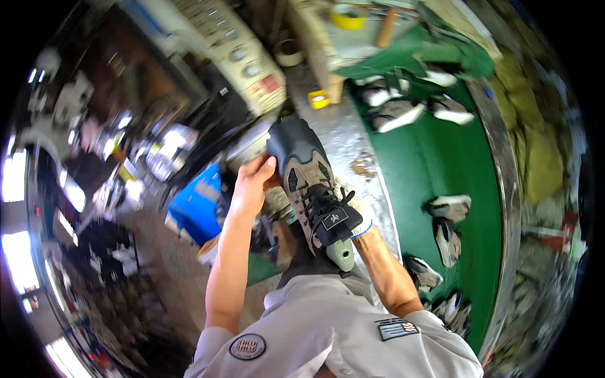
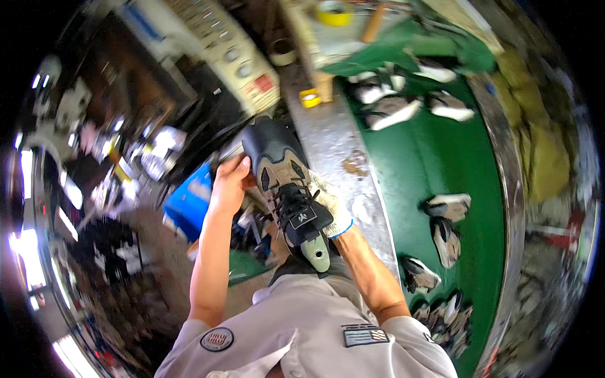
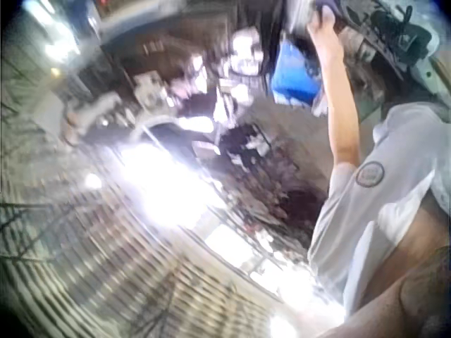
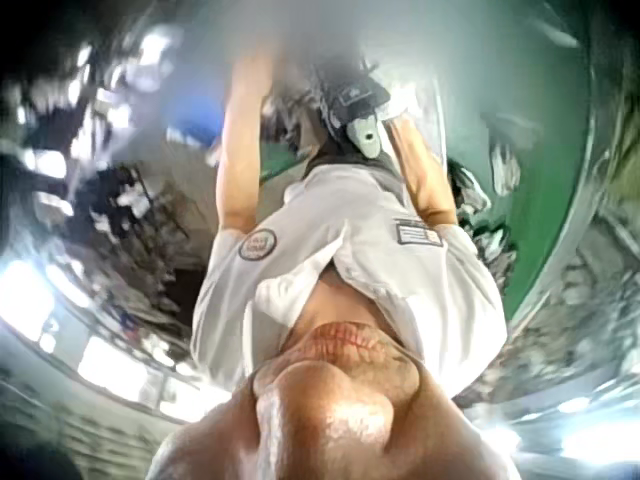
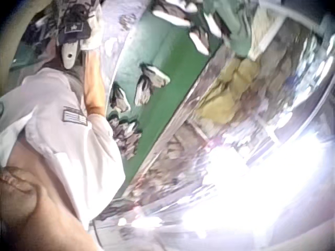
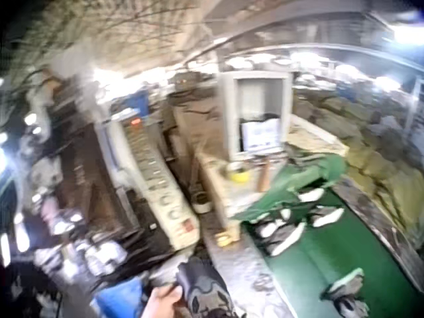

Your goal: The person picks up a shoe upper from a conveyor belt, fits it onto a lasting machine, and operates the machine to shape and press the shoe before placing it back on the belt.

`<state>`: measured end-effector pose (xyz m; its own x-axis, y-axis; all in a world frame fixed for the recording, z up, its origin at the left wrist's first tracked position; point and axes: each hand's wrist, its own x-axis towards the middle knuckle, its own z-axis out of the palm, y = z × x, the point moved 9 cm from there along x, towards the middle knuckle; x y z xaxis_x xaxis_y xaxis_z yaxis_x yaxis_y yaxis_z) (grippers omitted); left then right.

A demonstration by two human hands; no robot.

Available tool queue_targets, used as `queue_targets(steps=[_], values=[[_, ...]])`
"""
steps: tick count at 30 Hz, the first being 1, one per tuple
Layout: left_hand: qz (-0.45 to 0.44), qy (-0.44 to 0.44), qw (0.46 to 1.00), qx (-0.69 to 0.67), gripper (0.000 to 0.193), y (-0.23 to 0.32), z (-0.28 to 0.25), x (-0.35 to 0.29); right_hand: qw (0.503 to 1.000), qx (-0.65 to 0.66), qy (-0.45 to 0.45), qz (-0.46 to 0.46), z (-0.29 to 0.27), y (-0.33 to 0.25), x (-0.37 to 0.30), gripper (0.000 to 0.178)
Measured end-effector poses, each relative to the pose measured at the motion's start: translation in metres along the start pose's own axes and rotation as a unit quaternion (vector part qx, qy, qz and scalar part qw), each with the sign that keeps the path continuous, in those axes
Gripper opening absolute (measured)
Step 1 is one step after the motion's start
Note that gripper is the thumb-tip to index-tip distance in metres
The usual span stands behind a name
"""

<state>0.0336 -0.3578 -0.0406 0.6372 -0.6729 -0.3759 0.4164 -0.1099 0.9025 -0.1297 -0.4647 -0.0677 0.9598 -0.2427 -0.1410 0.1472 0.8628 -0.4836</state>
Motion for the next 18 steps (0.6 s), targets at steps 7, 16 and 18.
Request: queue_targets(steps=[7, 16, 18], values=[[0.023, 0.222, 0.971, -0.082, 0.020, 0.001, -0.190, -0.096, 0.985, -0.104, 0.018, 0.133, 0.114, 0.114, 0.055, 0.054], [0.146, 0.363, 0.893, -0.223, 0.036, 0.016, -0.317, -0.143, 0.979, -0.139, 0.005, 0.151, 0.184, 0.214, 0.133, 0.039], [0.150, 0.359, 0.896, -0.213, 0.043, 0.033, -0.331, -0.142, 0.982, -0.117, -0.002, 0.146, 0.193, 0.228, 0.149, 0.045]])
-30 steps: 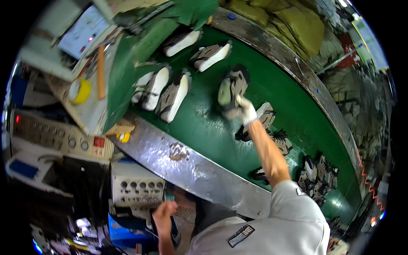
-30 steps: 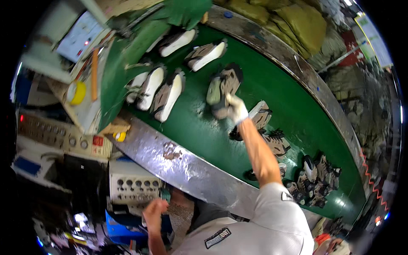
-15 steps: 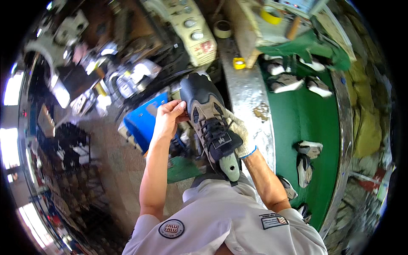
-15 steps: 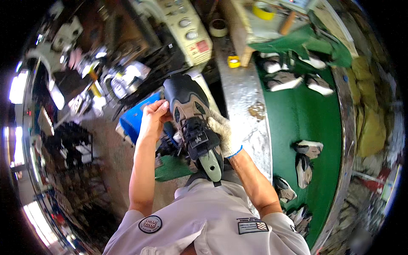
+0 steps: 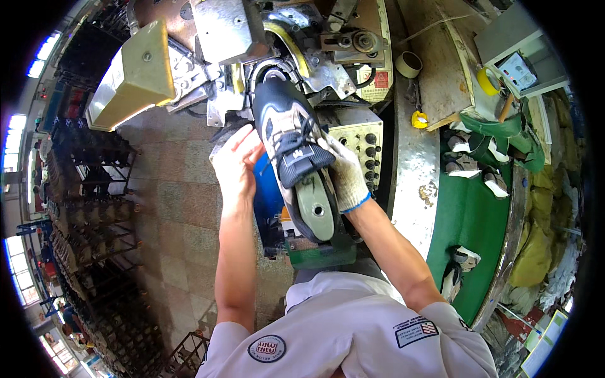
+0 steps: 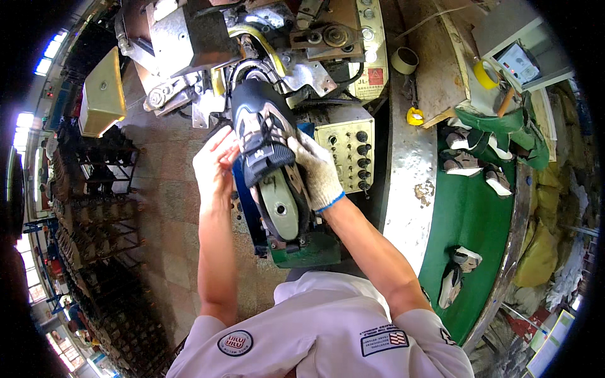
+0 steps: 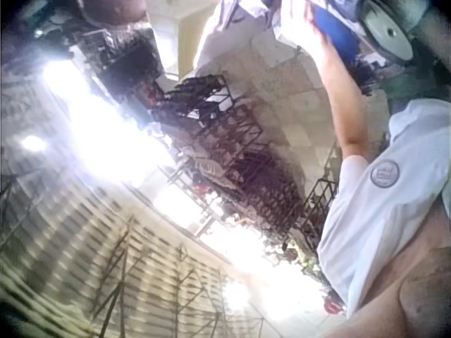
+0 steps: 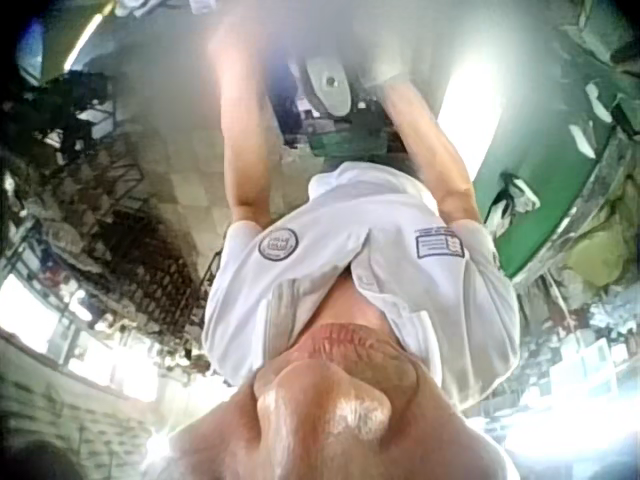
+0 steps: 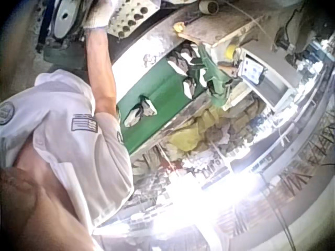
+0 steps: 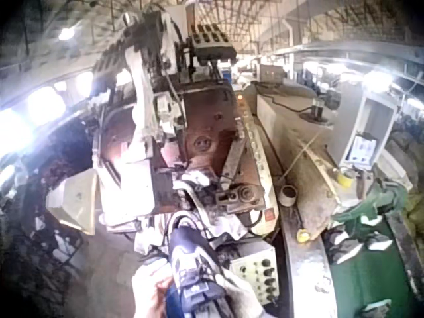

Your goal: The person picks up a shoe upper from a conveyor belt, fits it onto a lasting machine, and operates the machine to shape and press the shoe before placing it back on the belt.

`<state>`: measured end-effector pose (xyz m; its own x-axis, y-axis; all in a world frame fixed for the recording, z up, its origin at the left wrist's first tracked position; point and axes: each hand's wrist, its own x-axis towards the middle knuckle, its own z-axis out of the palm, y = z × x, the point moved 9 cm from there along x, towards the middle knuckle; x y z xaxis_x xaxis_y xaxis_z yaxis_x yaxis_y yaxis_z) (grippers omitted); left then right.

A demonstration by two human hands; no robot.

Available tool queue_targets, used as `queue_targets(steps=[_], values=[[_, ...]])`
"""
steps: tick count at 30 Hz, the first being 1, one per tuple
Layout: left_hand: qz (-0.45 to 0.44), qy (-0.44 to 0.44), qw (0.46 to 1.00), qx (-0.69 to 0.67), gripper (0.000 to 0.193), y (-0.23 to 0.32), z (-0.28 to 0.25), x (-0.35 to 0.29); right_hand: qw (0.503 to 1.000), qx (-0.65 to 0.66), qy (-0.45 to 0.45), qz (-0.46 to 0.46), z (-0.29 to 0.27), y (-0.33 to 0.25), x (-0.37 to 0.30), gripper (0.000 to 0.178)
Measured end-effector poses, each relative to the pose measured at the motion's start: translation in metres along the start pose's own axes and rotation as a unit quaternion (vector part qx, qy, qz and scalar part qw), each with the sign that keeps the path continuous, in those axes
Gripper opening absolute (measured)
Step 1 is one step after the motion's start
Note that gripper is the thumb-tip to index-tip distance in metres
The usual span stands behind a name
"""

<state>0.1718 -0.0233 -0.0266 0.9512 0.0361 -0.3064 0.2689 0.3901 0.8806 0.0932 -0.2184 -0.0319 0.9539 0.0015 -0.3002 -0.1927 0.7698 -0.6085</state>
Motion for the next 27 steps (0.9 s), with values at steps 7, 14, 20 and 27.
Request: queue_targets(steps=[7, 14, 20, 27], values=[[0.063, -0.049, 0.995, -0.065, 0.037, 0.015, 0.003, 0.042, 0.992, 0.120, 0.042, 0.025, 0.003, 0.031, 0.052, 0.037], [-0.064, -0.001, 0.998, -0.024, 0.038, -0.073, -0.004, 0.014, 0.994, -0.061, 0.032, -0.080, -0.009, 0.025, 0.067, 0.042], [-0.125, -0.054, 0.981, -0.139, 0.041, -0.097, 0.020, 0.005, 0.991, -0.103, 0.043, -0.074, -0.016, 0.011, 0.071, 0.037], [-0.108, -0.069, 0.982, -0.135, 0.043, -0.098, 0.020, 0.009, 0.990, -0.106, 0.070, -0.068, -0.020, 0.019, 0.072, 0.035]])
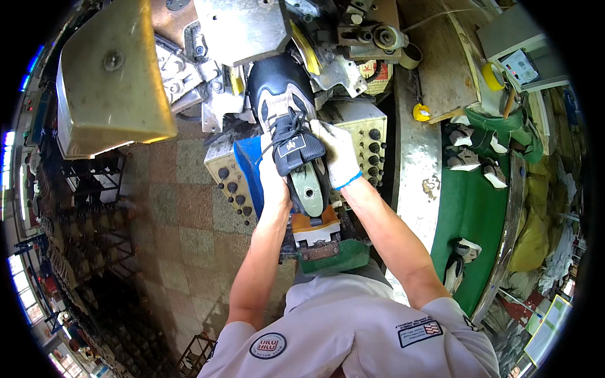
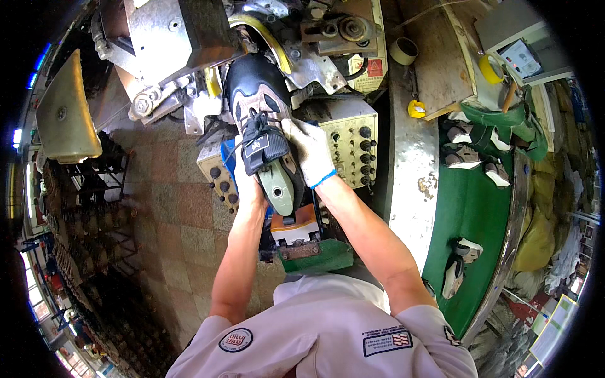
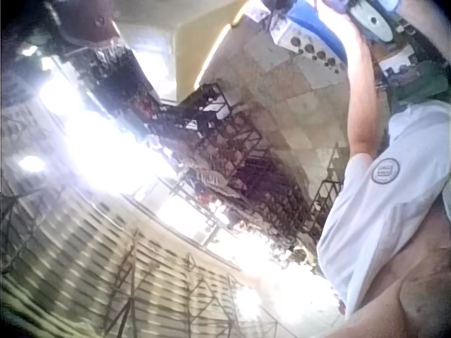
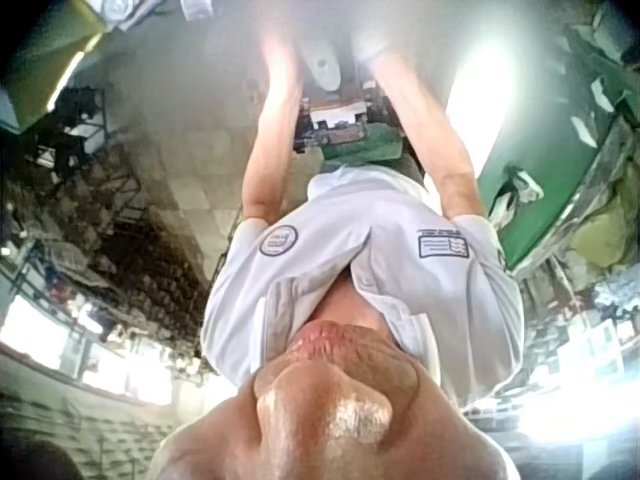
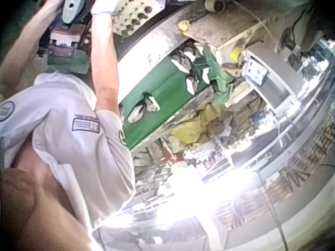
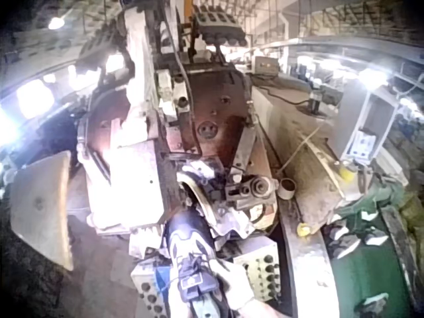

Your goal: The person picks up a shoe upper from a conveyor belt, fits it onto a lasting machine, and operates the machine to shape and press the shoe before placing it back on the belt.

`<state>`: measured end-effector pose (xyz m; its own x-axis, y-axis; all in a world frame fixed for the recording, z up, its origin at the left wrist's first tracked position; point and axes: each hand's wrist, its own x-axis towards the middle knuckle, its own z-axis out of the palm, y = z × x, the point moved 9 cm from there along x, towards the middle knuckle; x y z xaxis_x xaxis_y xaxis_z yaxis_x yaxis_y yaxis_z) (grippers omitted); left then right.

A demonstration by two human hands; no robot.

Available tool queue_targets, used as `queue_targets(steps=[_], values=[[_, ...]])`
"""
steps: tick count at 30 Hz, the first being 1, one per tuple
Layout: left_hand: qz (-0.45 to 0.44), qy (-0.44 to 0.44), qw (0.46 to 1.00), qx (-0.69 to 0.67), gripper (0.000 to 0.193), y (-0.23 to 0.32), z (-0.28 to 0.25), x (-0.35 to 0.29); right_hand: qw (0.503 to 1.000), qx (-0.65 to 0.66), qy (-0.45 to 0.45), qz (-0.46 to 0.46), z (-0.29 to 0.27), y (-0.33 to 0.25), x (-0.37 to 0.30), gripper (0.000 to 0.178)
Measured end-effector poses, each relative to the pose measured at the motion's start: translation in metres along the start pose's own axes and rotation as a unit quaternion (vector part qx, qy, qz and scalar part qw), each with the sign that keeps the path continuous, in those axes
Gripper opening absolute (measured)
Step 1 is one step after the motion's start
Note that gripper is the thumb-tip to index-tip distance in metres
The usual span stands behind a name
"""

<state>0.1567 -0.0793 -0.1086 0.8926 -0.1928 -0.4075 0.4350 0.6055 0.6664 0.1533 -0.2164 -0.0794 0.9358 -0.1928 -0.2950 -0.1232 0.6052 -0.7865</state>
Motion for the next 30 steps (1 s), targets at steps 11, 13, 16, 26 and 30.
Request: queue_targets(steps=[11, 13, 16, 26, 30], values=[[0.046, -0.021, 0.995, 0.087, 0.028, 0.003, -0.027, 0.023, 0.998, 0.042, 0.020, -0.036, -0.002, 0.020, 0.005, 0.029], [0.062, -0.032, 0.990, 0.126, 0.026, 0.009, -0.032, 0.031, 0.997, 0.050, 0.034, -0.053, 0.002, 0.020, 0.008, 0.025], [0.112, -0.020, 0.968, 0.221, 0.026, 0.022, -0.031, 0.031, 0.995, 0.058, 0.059, -0.053, 0.001, 0.023, 0.010, 0.024], [0.074, -0.046, 0.982, 0.166, 0.045, 0.027, -0.021, 0.021, 0.995, 0.051, 0.069, -0.053, 0.006, 0.012, 0.004, 0.025], [0.136, -0.030, 0.981, 0.134, 0.047, 0.031, -0.020, 0.013, 0.993, 0.035, 0.100, -0.047, -0.012, 0.020, 0.003, 0.034]])
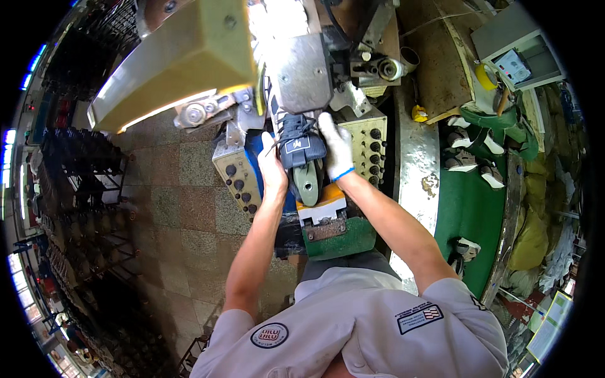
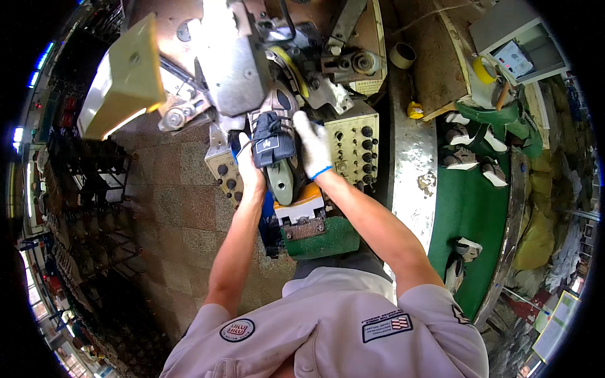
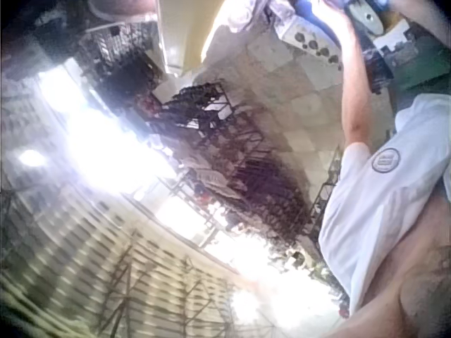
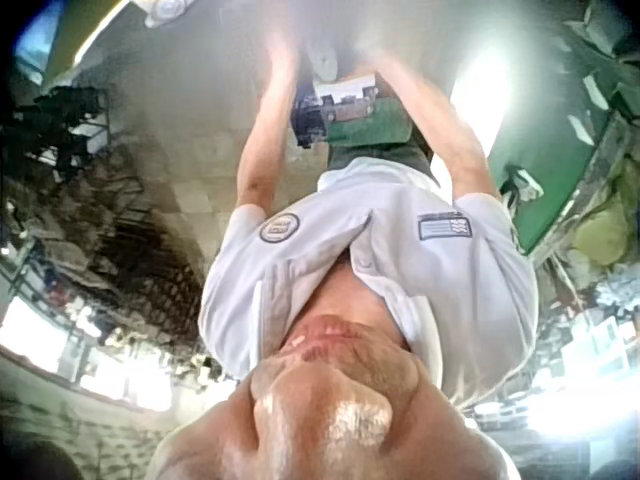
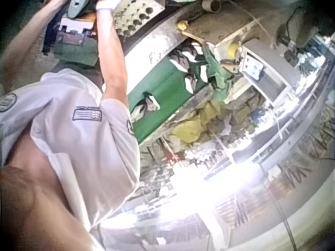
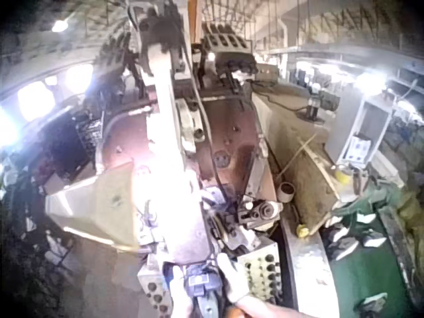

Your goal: The person picks up a shoe upper from a conveyor belt, fits it onto a lasting machine, and operates the machine to shape and press the shoe before placing it back on the belt.

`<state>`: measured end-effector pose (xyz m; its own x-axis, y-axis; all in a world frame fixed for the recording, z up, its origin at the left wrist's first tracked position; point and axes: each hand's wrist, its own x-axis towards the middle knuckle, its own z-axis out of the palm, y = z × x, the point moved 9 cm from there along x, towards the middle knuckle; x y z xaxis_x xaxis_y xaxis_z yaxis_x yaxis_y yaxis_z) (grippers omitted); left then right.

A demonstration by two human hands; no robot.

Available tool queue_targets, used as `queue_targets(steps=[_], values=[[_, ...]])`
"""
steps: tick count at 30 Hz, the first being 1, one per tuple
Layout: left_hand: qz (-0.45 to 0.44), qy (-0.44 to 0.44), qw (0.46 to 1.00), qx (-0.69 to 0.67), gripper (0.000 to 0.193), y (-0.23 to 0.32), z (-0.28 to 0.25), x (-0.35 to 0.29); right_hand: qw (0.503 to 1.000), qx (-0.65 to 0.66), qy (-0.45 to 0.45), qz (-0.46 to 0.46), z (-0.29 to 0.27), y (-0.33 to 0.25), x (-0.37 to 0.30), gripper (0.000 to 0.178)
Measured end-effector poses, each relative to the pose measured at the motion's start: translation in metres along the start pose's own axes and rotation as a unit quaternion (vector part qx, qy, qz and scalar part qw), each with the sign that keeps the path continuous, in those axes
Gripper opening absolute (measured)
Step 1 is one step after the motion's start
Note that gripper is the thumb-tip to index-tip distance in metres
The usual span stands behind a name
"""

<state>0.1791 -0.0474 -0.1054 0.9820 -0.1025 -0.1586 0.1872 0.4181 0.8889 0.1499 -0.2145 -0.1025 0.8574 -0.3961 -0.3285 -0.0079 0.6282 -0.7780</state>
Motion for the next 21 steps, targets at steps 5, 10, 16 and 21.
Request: queue_targets(steps=[5, 10, 16, 21], values=[[-0.037, 0.110, 0.879, 0.462, 0.064, -0.090, -0.084, -0.086, 0.981, -0.185, 0.030, -0.044, -0.105, -0.046, -0.059, 0.062], [-0.126, 0.061, 0.978, 0.155, 0.044, -0.260, -0.121, -0.163, 0.981, -0.150, 0.112, -0.054, -0.171, -0.070, -0.117, 0.046], [-0.012, 0.045, 0.888, 0.457, 0.059, -0.201, -0.093, -0.148, 0.983, -0.164, 0.079, -0.036, -0.175, -0.081, -0.129, 0.043], [-0.046, 0.014, 0.914, 0.402, 0.077, -0.130, -0.129, -0.151, 0.991, -0.129, -0.021, 0.004, -0.155, -0.062, -0.119, 0.050]])
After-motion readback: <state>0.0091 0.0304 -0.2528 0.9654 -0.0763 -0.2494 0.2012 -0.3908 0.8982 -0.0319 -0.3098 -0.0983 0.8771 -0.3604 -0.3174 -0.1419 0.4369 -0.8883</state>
